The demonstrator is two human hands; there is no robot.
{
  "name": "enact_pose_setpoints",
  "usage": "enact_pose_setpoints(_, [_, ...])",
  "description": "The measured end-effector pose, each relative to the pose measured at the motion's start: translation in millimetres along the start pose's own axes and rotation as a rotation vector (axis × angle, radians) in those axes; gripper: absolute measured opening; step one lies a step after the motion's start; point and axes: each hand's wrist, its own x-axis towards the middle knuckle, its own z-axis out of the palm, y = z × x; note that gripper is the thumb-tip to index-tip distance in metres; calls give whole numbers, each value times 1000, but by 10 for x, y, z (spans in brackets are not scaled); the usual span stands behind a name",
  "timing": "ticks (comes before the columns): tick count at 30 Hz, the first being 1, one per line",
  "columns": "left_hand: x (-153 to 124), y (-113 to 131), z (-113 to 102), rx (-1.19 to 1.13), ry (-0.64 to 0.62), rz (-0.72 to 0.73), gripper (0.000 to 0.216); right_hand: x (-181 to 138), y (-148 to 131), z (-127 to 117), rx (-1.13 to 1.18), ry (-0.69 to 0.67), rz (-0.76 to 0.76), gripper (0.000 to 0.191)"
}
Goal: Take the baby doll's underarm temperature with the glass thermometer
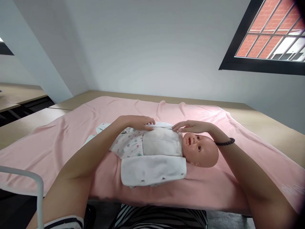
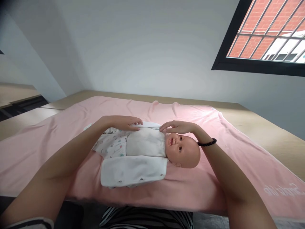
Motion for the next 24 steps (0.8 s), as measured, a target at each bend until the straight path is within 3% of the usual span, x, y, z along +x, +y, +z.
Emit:
enact_pose_setpoints(6, [48, -82, 33, -51, -29, -17, 69, 44, 101, 16, 43, -15, 0, 49])
enact_pose_setpoints(12, [25, -85, 27, -83, -23, -22, 76, 69, -73, 58, 125, -178, 46, 45])
enact_pose_setpoints(20, [106, 51, 124, -64, -8, 17, 82, 75, 114, 77, 89, 21, 117, 47])
enact_pose_setpoints(24, [122, 92, 158, -44, 22, 32, 78, 145, 275, 43, 7, 170, -34, 29])
